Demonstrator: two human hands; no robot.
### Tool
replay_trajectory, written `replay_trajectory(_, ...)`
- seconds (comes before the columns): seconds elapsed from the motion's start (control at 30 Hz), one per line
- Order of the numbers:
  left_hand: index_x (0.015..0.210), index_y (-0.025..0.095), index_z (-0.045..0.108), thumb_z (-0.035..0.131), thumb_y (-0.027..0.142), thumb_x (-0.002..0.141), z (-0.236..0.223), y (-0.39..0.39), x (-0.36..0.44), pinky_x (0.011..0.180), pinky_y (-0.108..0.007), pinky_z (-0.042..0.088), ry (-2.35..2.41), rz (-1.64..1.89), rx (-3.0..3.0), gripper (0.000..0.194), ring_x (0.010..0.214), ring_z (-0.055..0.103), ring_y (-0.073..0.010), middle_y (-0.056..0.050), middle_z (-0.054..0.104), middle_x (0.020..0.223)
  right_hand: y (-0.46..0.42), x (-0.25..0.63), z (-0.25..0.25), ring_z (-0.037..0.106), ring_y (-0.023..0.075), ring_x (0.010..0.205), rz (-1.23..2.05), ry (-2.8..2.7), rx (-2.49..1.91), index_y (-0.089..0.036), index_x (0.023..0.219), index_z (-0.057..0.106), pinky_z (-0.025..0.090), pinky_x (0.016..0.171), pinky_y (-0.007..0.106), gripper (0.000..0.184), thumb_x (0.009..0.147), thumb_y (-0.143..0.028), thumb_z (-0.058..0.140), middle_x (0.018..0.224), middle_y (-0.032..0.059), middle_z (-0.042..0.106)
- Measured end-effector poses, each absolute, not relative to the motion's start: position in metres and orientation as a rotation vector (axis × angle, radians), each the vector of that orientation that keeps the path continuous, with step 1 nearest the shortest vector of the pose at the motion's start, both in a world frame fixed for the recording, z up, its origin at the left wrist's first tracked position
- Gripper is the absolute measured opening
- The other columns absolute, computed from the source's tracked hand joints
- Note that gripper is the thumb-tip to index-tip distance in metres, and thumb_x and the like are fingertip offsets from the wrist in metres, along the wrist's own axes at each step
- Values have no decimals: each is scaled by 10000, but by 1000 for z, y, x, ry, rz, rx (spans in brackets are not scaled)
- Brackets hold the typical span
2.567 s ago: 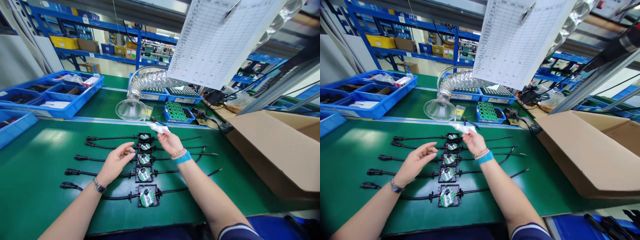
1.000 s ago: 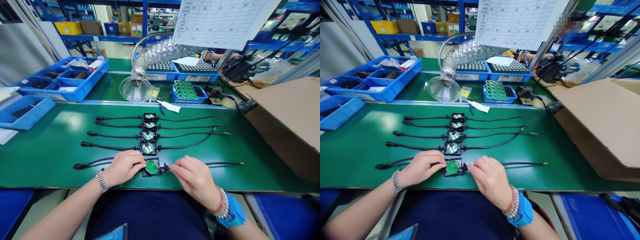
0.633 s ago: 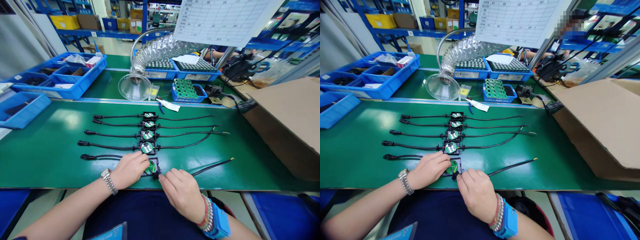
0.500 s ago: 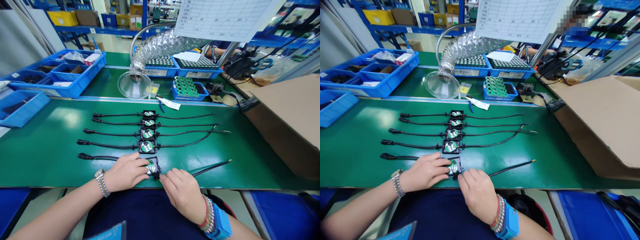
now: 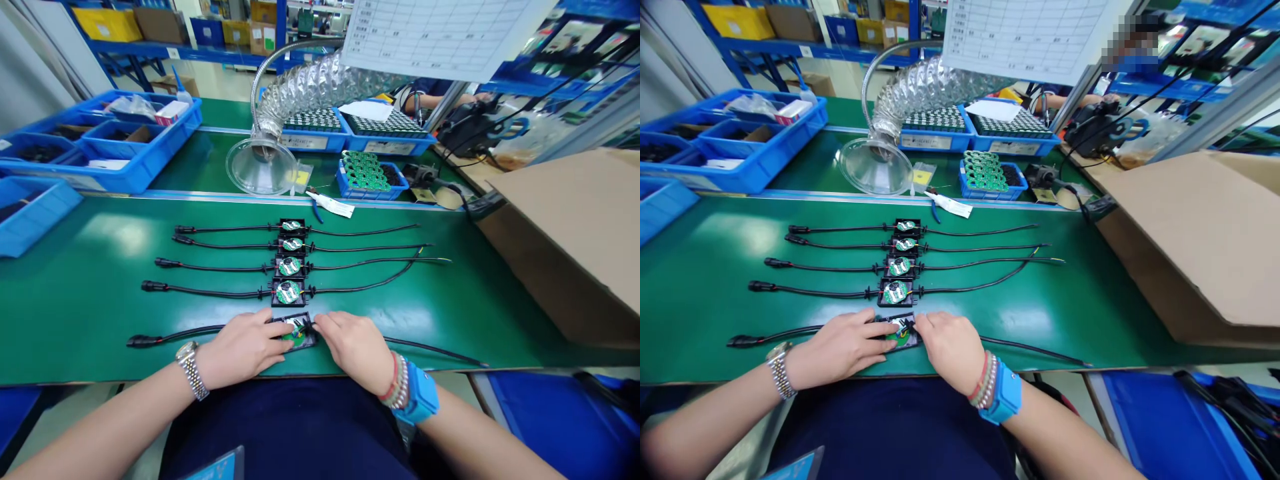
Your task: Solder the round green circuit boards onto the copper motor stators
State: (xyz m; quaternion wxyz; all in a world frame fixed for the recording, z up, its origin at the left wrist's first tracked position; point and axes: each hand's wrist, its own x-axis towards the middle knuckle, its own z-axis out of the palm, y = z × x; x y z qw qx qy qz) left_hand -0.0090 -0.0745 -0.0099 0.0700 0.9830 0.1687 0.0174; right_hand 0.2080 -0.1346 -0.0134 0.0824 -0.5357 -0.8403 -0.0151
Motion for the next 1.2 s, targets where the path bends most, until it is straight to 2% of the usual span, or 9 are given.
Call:
replay_trajectory(0.13,1095,308,560,402,355,878,-11,-74,-9,631,-283,366,507,31,2954,272,784,439,-174,16,557,1146,-134,211,-10,472,137,543,3,-2656,-1635,-192,913,552,200,479,294,167,800,-93,481,627,-2,553)
replay_trajectory(0.33,1081,307,560,401,374,876,-13,-74,-8,623,-282,376,510,65,2962,268,772,440,-178,12,570,1120,-126,217,-9,491,158,653,30,-2760,-1411,-166,845,561,258,514,287,99,822,-130,472,752,37,584)
replay_trajectory(0.57,1085,295,568,400,370,876,-17,-72,-9,603,-275,374,504,17,2946,278,784,439,-181,5,568,1129,-117,211,-14,491,141,595,184,-2842,-1441,-157,754,549,270,510,276,120,799,-102,453,708,38,584)
replay_trajectory(0.73,1068,290,576,397,368,877,-12,-71,-7,602,-279,382,492,7,2929,274,781,449,-182,-1,587,1090,-122,210,-16,507,156,621,196,-2740,-1520,-158,746,567,337,534,282,146,814,-102,451,696,38,574)
replay_trajectory(0.83,1048,287,586,425,358,867,-9,-72,-7,606,-272,388,509,41,2915,253,775,454,-176,-15,594,1054,-131,215,-20,509,171,763,155,-2533,-1476,-154,904,596,402,663,288,187,876,-170,412,846,77,586)
replay_trajectory(0.93,1030,284,587,448,358,857,-9,-73,-8,608,-265,392,517,74,2913,234,781,453,-171,-22,577,1074,-138,218,-24,474,197,916,125,-2481,-1287,-195,1101,550,404,771,334,252,881,-223,431,1034,103,547)
replay_trajectory(1.03,989,270,591,442,349,860,-10,-73,-9,610,-269,396,503,75,2914,212,780,454,-172,-16,566,1092,-139,216,-28,452,208,943,137,-2530,-1218,-223,1129,543,395,788,353,270,877,-256,451,1031,99,535)
replay_trajectory(1.2,963,250,597,398,339,876,-12,-73,-9,658,-296,416,485,17,2923,234,798,470,-181,-41,524,1117,-130,206,-31,436,197,891,286,-2601,-1223,-189,1150,519,383,749,338,300,895,-307,414,969,89,524)
